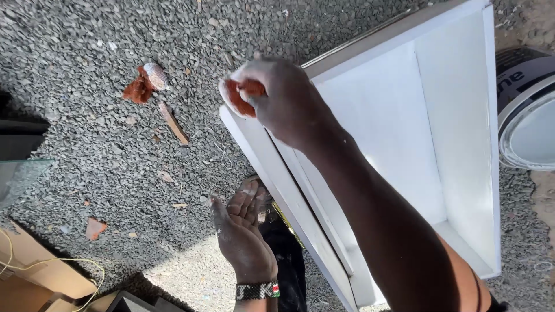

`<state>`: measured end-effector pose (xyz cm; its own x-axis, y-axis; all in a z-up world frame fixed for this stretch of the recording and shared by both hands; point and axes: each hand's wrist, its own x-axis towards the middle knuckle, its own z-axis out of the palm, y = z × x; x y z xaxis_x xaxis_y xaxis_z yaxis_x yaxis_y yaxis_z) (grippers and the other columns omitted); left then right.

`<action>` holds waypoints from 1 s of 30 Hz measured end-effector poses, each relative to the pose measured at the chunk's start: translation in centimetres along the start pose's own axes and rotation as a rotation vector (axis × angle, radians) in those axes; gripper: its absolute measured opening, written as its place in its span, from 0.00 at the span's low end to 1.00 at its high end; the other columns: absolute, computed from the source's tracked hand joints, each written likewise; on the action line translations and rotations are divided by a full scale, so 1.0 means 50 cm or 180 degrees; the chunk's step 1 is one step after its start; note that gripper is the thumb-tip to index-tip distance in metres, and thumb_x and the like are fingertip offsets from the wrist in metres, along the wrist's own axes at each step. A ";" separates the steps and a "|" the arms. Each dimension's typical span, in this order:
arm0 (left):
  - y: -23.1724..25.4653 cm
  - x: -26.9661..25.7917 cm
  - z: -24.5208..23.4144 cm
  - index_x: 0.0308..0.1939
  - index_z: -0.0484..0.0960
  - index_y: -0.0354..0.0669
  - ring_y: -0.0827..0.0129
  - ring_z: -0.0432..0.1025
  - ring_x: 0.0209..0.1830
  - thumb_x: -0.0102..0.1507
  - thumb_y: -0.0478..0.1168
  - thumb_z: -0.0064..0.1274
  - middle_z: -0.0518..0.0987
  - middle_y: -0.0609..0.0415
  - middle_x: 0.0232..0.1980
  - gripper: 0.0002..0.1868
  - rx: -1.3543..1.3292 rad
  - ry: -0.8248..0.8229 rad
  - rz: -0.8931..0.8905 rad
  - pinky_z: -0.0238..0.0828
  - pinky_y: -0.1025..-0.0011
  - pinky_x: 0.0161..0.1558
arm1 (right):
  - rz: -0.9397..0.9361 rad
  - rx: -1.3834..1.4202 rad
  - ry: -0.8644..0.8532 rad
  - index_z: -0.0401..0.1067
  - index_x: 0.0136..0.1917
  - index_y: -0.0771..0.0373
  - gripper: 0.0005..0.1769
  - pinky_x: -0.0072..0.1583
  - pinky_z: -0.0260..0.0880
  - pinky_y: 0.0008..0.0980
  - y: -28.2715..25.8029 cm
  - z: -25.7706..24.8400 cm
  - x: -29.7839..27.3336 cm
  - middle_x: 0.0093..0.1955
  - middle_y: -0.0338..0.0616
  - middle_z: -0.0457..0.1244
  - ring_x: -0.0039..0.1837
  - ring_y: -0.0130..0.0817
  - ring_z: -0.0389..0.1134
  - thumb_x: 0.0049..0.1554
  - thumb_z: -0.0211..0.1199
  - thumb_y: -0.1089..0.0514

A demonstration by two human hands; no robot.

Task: Paint the interior corners and edges of a white drawer using a small sponge applicator.

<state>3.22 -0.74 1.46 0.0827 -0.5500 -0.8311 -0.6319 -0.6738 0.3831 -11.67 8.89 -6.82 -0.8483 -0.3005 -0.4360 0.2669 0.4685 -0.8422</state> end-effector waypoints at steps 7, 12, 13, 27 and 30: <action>-0.062 -0.006 0.003 0.73 0.85 0.21 0.42 0.85 0.77 0.80 0.62 0.30 0.90 0.27 0.73 0.46 0.0186 -0.0176 -0.0028 0.80 0.55 0.82 | -0.0328 0.0370 0.0223 0.80 0.46 0.60 0.13 0.53 0.71 0.41 0.383 0.170 -0.680 0.48 0.49 0.72 0.47 0.44 0.75 0.62 0.64 0.77; -0.098 0.004 0.010 0.72 0.85 0.21 0.42 0.85 0.77 0.81 0.62 0.30 0.90 0.28 0.72 0.45 0.0376 -0.0208 -0.0033 0.80 0.55 0.82 | 0.0186 0.0517 0.0354 0.80 0.44 0.59 0.12 0.54 0.71 0.41 0.308 0.166 -0.475 0.46 0.48 0.72 0.47 0.43 0.74 0.63 0.64 0.74; -0.106 0.005 0.008 0.72 0.86 0.21 0.42 0.85 0.77 0.81 0.62 0.30 0.90 0.28 0.72 0.45 0.0377 -0.0217 -0.0023 0.80 0.55 0.82 | 0.0254 0.0538 0.0366 0.80 0.44 0.59 0.12 0.54 0.71 0.41 0.281 0.154 -0.383 0.46 0.48 0.72 0.46 0.43 0.74 0.64 0.63 0.73; -0.148 -0.021 0.025 0.69 0.86 0.21 0.40 0.86 0.75 0.82 0.63 0.32 0.90 0.28 0.69 0.44 0.0708 -0.0136 -0.0070 0.80 0.55 0.81 | 0.1597 0.0986 0.0438 0.79 0.40 0.59 0.14 0.56 0.72 0.40 0.468 0.169 -0.651 0.40 0.44 0.71 0.44 0.40 0.73 0.68 0.61 0.64; -0.160 -0.015 0.023 0.68 0.87 0.22 0.40 0.86 0.75 0.82 0.63 0.32 0.90 0.28 0.68 0.44 0.0826 -0.0135 -0.0134 0.81 0.55 0.81 | 0.1948 0.1067 0.0473 0.78 0.39 0.58 0.16 0.56 0.72 0.40 0.503 0.192 -0.724 0.39 0.44 0.71 0.44 0.39 0.73 0.69 0.61 0.62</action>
<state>7.32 5.64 -1.42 0.0842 -0.4994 -0.8623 -0.8055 -0.5435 0.2361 30.16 23.58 -15.27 -0.5483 0.0625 -0.8339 0.8212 0.2291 -0.5227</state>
